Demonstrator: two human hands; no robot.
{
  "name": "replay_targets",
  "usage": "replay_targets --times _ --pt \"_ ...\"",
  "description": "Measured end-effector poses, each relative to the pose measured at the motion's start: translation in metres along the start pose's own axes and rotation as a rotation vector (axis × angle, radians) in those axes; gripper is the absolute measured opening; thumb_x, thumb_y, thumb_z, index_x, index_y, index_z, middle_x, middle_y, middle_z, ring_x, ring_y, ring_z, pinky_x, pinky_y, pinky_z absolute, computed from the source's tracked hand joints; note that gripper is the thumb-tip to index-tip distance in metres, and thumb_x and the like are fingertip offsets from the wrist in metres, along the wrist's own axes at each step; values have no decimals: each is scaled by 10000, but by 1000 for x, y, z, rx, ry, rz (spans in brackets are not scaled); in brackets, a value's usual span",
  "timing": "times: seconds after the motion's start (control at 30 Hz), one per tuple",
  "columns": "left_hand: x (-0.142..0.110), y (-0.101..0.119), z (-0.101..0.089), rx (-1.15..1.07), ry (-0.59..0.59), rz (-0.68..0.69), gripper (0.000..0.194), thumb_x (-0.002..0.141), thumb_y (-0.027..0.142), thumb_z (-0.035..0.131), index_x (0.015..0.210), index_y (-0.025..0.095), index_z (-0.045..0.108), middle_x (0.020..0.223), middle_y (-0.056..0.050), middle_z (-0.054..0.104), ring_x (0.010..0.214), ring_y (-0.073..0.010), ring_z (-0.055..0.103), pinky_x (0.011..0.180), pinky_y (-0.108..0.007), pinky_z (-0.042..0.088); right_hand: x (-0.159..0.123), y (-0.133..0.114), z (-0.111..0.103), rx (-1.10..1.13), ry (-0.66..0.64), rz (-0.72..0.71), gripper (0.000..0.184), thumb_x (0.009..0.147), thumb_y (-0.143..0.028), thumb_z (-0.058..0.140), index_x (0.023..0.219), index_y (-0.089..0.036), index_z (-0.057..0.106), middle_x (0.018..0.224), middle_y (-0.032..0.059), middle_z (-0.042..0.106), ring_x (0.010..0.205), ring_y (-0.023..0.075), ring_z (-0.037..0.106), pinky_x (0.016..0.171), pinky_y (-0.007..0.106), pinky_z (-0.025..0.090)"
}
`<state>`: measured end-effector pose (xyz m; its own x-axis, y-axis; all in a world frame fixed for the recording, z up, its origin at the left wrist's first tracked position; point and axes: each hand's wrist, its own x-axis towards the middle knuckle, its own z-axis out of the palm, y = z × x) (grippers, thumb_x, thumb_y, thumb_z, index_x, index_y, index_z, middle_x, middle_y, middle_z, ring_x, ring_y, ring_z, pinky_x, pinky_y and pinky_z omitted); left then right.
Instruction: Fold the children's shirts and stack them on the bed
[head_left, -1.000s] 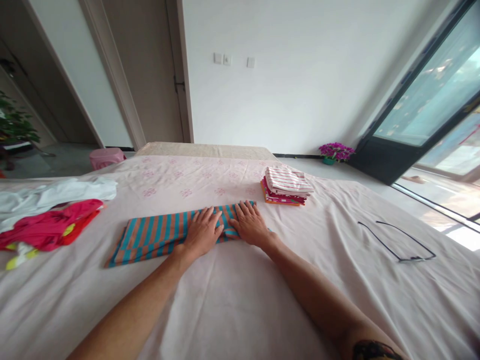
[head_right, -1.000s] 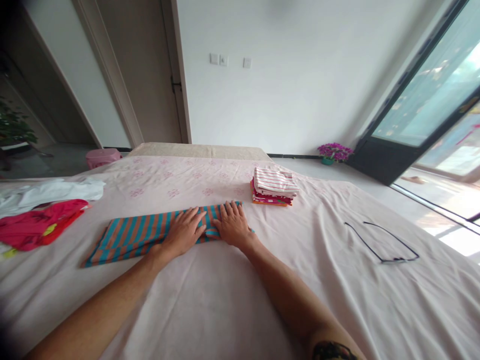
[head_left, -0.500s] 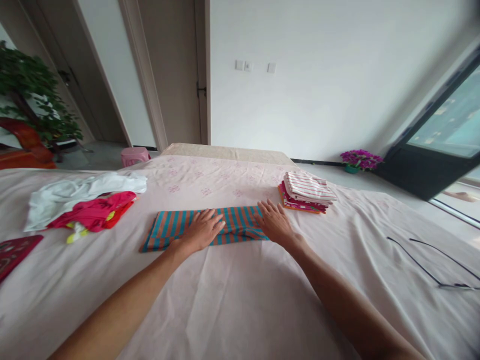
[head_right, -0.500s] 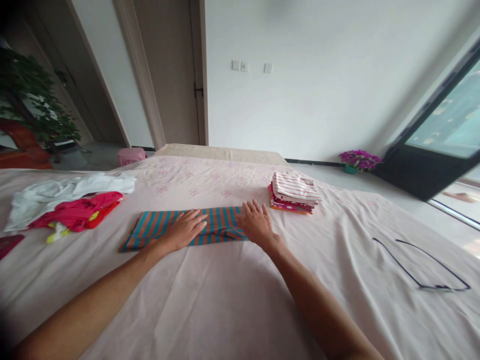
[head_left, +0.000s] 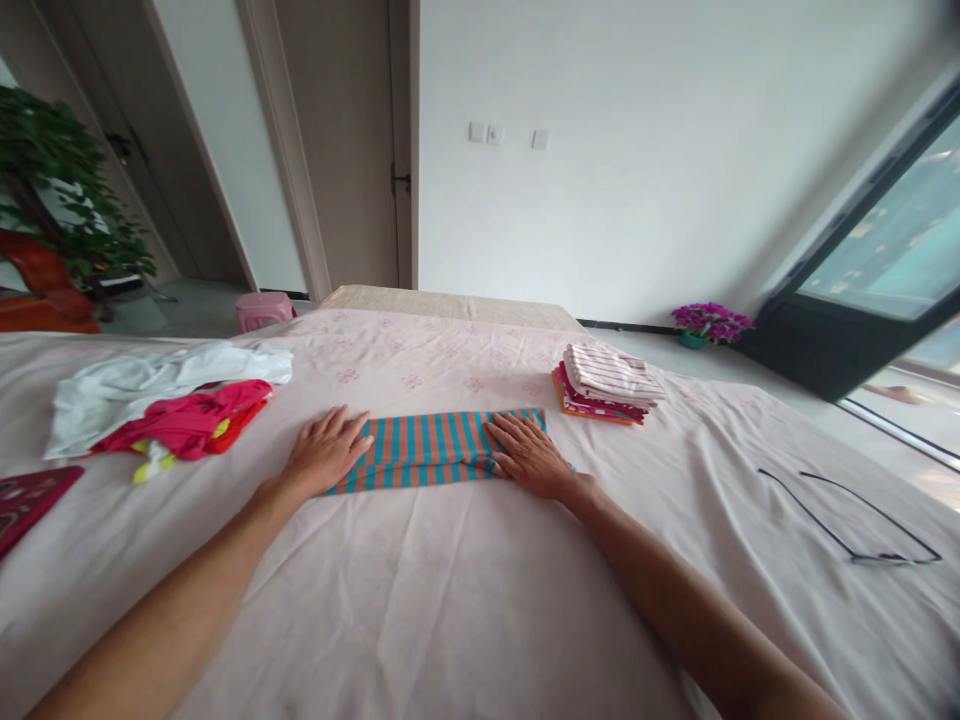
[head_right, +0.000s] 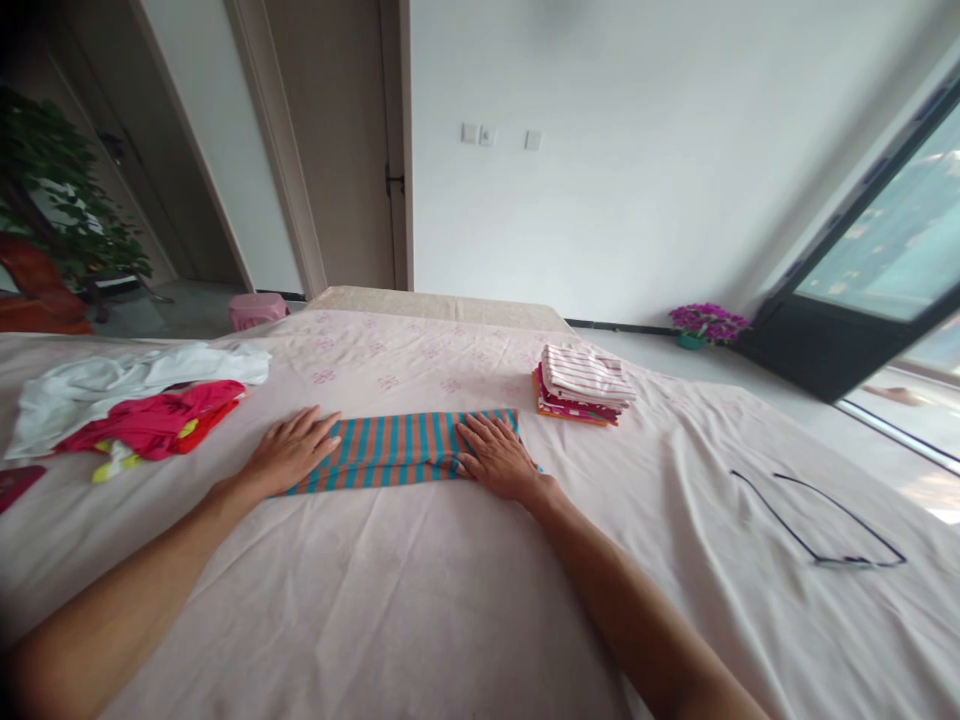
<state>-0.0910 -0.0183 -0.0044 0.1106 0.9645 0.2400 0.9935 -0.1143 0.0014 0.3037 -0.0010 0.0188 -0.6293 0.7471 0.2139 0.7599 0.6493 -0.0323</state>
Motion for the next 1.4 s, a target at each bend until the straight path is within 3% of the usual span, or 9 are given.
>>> replay_targets --times 0.13,0.27,0.4,0.57,0.8,0.97,1.13,1.27,1.4 --pt "-5 2 -6 -24 146 -8 501 982 447 381 1381 194 548 1502 -174 461 1421 -356 363 1107 -565 312 -2 -1 -12 202 107 47 439 1005 -430 442 1362 -214 577 1424 102 561 1328 239 481 1139 454 311" --pt "-10 4 -17 -138 329 141 355 973 396 434 1202 230 648 1340 -101 607 1316 -276 489 1112 -459 360 -7 -7 -25 325 121 27 342 961 -471 525 1091 -217 712 1091 72 701 1044 212 606 966 362 427" --pt "-13 9 -26 -214 345 247 256 975 342 450 1020 247 683 1054 -57 698 1030 -222 621 954 -379 460 -10 -11 -27 303 51 -45 234 896 -421 633 982 -221 719 950 48 695 933 202 602 881 326 430" --pt "-16 15 -30 -252 302 340 222 963 362 498 923 228 671 914 -39 693 906 -201 630 873 -343 460 -7 -9 -11 269 173 -71 42 868 -220 650 877 -212 691 851 30 668 842 177 597 781 280 436" --pt "-20 21 -33 -248 184 412 243 853 435 657 1006 247 634 915 -9 671 879 -199 623 802 -320 443 -6 -9 -7 213 345 -53 243 771 -33 572 870 -219 693 867 28 645 840 173 589 774 265 437" --pt "-21 23 -30 -271 155 423 108 877 260 569 976 232 603 907 -6 653 844 -166 616 771 -281 434 -8 -14 -12 179 202 -119 302 760 -41 526 929 -216 705 894 35 651 849 175 598 775 268 442" --pt "-24 20 -32 -301 49 408 122 869 171 482 892 224 590 855 5 644 790 -143 608 725 -259 426 -15 -13 -19 334 103 -195 324 771 -93 527 1007 -215 712 915 33 689 870 186 629 830 299 465" --pt "-23 30 -39 -298 18 220 270 975 331 395 824 230 595 786 5 644 742 -159 610 696 -279 440 -10 -11 -24 485 254 47 297 950 -214 418 1060 -207 694 889 37 707 829 181 654 805 308 499" --pt "-15 53 -34 -331 195 151 330 1004 339 336 972 220 642 985 -50 695 982 -193 636 901 -327 471 7 -10 -21 382 368 133 391 1021 -303 323 1253 -192 618 1151 98 687 1065 225 631 953 376 481"
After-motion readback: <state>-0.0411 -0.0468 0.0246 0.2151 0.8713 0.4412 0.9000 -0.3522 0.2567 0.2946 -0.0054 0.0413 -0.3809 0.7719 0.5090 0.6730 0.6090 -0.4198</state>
